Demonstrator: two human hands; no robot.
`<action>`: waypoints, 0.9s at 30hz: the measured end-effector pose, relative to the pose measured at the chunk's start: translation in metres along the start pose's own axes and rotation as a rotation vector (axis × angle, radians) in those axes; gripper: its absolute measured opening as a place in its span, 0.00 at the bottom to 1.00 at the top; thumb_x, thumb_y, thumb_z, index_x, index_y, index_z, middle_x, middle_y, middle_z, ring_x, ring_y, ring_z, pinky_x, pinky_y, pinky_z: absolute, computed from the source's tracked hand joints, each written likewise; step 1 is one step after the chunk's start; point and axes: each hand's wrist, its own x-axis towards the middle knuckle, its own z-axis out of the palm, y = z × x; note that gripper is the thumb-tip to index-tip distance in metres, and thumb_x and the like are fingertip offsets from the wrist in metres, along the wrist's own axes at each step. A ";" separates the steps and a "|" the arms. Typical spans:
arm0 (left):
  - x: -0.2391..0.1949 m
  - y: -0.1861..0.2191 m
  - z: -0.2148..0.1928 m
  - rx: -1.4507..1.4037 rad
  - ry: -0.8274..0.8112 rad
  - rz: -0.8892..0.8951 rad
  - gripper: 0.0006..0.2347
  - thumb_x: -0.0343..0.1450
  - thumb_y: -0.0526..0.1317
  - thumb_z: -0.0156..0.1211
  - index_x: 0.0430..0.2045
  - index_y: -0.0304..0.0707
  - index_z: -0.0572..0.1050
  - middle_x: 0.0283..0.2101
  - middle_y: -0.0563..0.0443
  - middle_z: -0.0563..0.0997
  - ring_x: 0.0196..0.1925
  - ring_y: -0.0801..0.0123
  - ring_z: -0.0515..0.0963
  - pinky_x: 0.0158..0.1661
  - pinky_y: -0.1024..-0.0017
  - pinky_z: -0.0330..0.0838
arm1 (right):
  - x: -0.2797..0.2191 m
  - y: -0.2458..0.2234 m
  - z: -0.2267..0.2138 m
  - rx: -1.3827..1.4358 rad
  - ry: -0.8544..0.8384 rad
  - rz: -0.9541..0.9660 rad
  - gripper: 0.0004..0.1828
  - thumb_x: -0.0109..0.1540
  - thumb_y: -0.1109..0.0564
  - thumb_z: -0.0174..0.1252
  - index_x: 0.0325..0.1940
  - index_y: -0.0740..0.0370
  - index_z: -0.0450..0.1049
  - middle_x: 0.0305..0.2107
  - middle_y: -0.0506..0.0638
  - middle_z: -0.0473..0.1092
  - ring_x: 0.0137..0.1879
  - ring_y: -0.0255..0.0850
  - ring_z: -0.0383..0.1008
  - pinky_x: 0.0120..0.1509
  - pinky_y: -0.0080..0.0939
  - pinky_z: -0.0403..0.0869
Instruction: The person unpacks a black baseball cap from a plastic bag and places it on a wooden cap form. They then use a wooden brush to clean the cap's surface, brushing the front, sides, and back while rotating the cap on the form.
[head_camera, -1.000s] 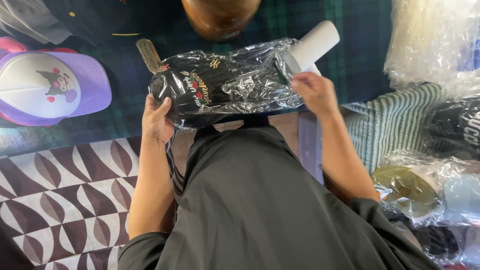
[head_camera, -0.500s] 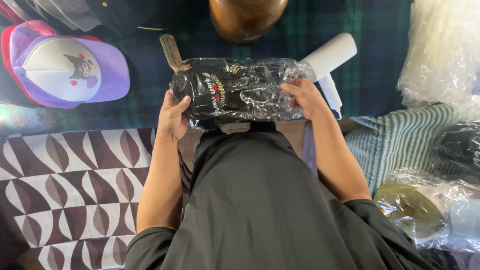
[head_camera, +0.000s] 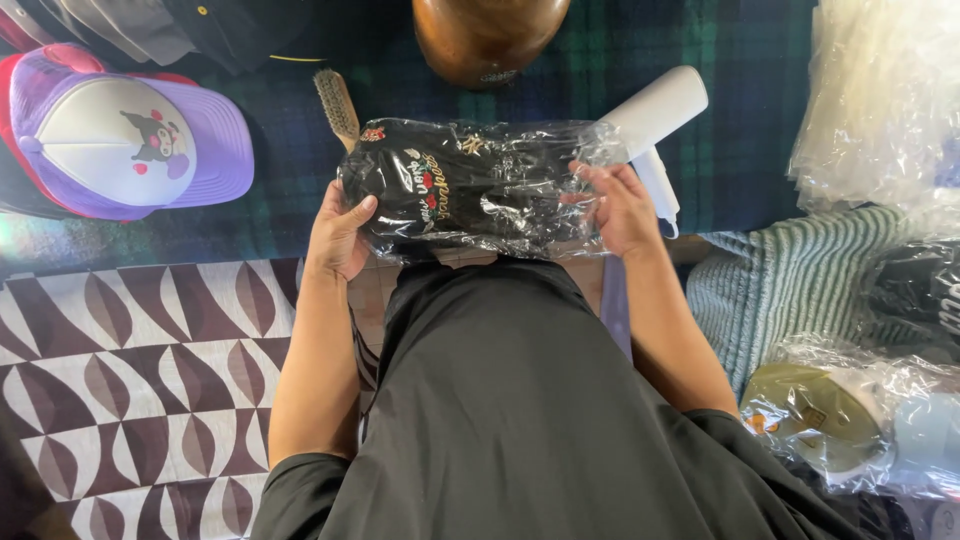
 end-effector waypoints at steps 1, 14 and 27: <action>-0.003 0.005 0.001 -0.004 -0.035 0.020 0.12 0.67 0.32 0.72 0.33 0.50 0.72 0.36 0.59 0.80 0.43 0.67 0.83 0.48 0.64 0.83 | 0.000 -0.006 -0.007 0.023 0.048 -0.015 0.10 0.67 0.55 0.60 0.34 0.53 0.65 0.53 0.55 0.77 0.35 0.48 0.83 0.24 0.30 0.71; -0.005 0.025 -0.013 -0.005 -0.075 0.007 0.12 0.67 0.30 0.71 0.33 0.50 0.72 0.35 0.60 0.81 0.43 0.68 0.84 0.48 0.68 0.83 | -0.010 -0.046 -0.033 0.312 -0.100 -0.150 0.06 0.63 0.61 0.51 0.36 0.53 0.73 0.61 0.41 0.74 0.65 0.52 0.76 0.66 0.72 0.76; -0.020 0.023 0.011 -0.112 -0.053 -0.019 0.12 0.69 0.28 0.67 0.36 0.50 0.74 0.37 0.57 0.81 0.45 0.64 0.84 0.50 0.64 0.81 | 0.011 0.036 -0.056 -0.275 0.109 -0.007 0.31 0.69 0.52 0.57 0.75 0.52 0.58 0.66 0.49 0.64 0.67 0.44 0.68 0.51 0.36 0.73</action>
